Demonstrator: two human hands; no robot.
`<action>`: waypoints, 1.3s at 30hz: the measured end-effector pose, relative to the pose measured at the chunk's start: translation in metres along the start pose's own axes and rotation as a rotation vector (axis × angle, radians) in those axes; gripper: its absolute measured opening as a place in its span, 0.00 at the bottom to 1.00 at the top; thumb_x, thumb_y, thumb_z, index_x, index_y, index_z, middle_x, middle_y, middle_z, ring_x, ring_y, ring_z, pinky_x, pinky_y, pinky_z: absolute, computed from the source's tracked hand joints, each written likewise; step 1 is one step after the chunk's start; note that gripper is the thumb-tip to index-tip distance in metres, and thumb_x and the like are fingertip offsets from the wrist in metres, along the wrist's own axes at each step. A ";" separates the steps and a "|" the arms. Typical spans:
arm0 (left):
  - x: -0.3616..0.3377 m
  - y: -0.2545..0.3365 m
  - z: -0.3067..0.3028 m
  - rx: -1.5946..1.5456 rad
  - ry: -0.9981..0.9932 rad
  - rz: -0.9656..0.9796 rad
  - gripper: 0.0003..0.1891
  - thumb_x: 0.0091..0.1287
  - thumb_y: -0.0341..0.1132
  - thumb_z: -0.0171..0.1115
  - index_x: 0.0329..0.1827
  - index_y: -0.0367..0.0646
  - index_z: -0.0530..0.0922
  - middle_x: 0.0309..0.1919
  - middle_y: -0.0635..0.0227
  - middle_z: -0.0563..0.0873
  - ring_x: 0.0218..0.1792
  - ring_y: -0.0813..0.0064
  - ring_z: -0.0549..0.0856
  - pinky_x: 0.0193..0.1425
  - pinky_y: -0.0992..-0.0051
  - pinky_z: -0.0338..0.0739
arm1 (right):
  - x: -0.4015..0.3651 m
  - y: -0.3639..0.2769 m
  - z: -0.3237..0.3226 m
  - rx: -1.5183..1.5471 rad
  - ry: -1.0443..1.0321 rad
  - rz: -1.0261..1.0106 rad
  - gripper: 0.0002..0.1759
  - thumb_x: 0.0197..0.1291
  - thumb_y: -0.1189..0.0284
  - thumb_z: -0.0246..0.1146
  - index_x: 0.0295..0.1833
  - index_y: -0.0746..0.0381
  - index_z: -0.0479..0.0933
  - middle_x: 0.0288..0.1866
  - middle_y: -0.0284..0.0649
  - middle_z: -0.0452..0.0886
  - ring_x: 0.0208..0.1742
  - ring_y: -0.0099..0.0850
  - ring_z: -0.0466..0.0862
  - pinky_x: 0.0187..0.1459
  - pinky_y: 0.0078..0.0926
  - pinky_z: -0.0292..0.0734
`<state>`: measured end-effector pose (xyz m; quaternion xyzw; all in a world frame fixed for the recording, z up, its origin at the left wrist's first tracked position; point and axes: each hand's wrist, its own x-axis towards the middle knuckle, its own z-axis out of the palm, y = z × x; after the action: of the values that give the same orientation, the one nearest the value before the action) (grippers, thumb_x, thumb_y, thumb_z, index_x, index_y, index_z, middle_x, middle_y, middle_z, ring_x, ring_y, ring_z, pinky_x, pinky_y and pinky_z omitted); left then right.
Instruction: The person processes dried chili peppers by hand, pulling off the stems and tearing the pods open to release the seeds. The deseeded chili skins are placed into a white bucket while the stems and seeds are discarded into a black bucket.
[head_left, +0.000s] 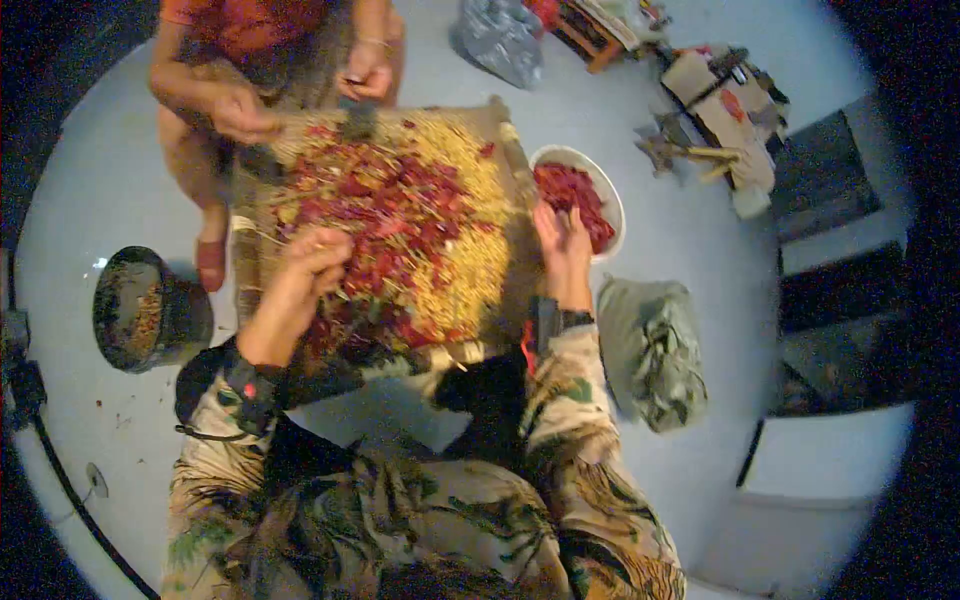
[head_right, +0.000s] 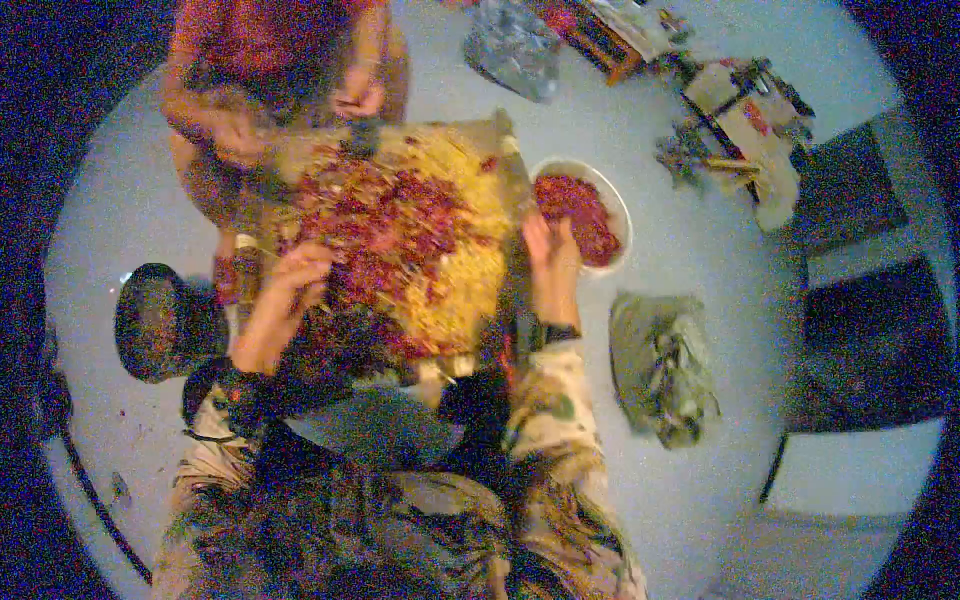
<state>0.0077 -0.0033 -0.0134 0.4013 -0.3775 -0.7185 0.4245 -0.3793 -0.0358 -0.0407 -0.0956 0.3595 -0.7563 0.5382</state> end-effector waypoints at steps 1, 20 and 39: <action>0.002 -0.002 -0.003 0.026 -0.016 0.017 0.06 0.59 0.32 0.60 0.39 0.46 0.78 0.25 0.81 0.76 0.21 0.90 0.69 0.23 0.88 0.60 | -0.002 0.009 0.000 -0.150 -0.018 -0.025 0.23 0.67 0.65 0.51 0.55 0.76 0.61 0.58 0.60 0.66 0.61 0.51 0.69 0.62 0.46 0.68; 0.006 -0.001 -0.011 -0.017 0.169 0.110 0.06 0.58 0.31 0.63 0.36 0.44 0.76 0.22 0.79 0.76 0.20 0.89 0.70 0.21 0.87 0.60 | -0.033 0.130 0.040 -1.406 -0.608 -0.281 0.10 0.58 0.72 0.60 0.45 0.64 0.78 0.38 0.39 0.82 0.39 0.31 0.81 0.41 0.26 0.75; 0.003 -0.001 -0.005 0.030 0.126 0.159 0.08 0.58 0.33 0.63 0.37 0.43 0.75 0.21 0.78 0.75 0.22 0.87 0.71 0.24 0.85 0.64 | -0.063 0.142 0.071 -1.851 -0.709 -0.792 0.15 0.52 0.65 0.65 0.42 0.62 0.76 0.32 0.49 0.77 0.33 0.47 0.78 0.34 0.39 0.74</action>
<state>0.0105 -0.0067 -0.0171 0.4208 -0.3916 -0.6500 0.4971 -0.2102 -0.0346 -0.0659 -0.7918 0.5601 -0.2390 0.0460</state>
